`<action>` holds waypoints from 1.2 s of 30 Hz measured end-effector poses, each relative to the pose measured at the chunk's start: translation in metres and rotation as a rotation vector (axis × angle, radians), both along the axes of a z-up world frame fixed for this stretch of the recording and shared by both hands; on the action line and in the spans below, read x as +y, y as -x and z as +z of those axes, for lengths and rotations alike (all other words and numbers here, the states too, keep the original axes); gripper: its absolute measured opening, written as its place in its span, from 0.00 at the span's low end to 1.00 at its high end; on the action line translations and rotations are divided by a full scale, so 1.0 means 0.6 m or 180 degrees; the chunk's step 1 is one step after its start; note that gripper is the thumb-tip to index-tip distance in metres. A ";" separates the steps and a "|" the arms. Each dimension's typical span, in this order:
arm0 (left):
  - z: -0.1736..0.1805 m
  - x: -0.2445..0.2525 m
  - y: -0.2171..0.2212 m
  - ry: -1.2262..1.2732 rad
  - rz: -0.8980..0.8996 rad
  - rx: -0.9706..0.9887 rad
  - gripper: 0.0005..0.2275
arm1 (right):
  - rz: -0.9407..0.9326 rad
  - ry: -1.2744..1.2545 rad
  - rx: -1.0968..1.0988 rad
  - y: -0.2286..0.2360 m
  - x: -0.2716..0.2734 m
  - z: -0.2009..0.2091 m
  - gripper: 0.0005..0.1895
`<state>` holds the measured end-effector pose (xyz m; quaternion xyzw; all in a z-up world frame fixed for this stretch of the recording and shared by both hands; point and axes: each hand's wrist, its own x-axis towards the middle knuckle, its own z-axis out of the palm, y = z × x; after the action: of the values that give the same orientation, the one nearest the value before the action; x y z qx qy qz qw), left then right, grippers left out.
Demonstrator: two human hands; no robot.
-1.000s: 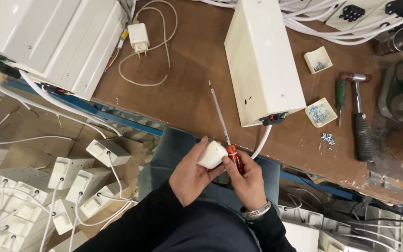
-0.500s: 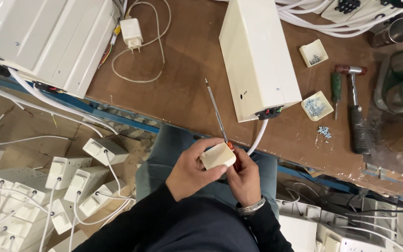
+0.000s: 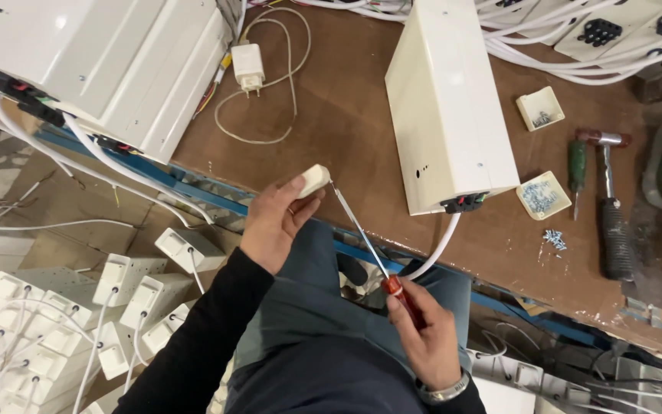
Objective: The person holds a white rectangular enclosure on the workbench, positions a small white end cap with a cable at its opening, and uses a red-handled screwdriver to drive screws and fasten the cap to the enclosure. After finishing, the person places the assembled unit on the floor with other completed enclosures and picks up a new cap.
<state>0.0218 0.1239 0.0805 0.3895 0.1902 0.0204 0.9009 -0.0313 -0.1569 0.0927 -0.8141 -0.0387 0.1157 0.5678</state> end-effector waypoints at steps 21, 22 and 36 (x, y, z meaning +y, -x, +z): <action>0.009 -0.051 -0.003 -0.0457 0.0023 0.0319 0.21 | -0.0037 0.0863 -0.1472 0.005 0.004 0.027 0.18; 0.020 -0.058 -0.003 -0.0526 0.0009 0.0361 0.21 | -0.0113 0.0751 -0.1192 0.008 -0.003 0.020 0.17; 0.067 -0.250 0.000 0.0032 -0.1046 -0.0274 0.23 | -0.1012 0.0448 0.0450 0.089 -0.212 0.014 0.17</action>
<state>0.0216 -0.0264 0.1209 0.4096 0.0853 -0.1115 0.9014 -0.0847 -0.2841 0.1008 -0.8375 0.1386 0.0838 0.5218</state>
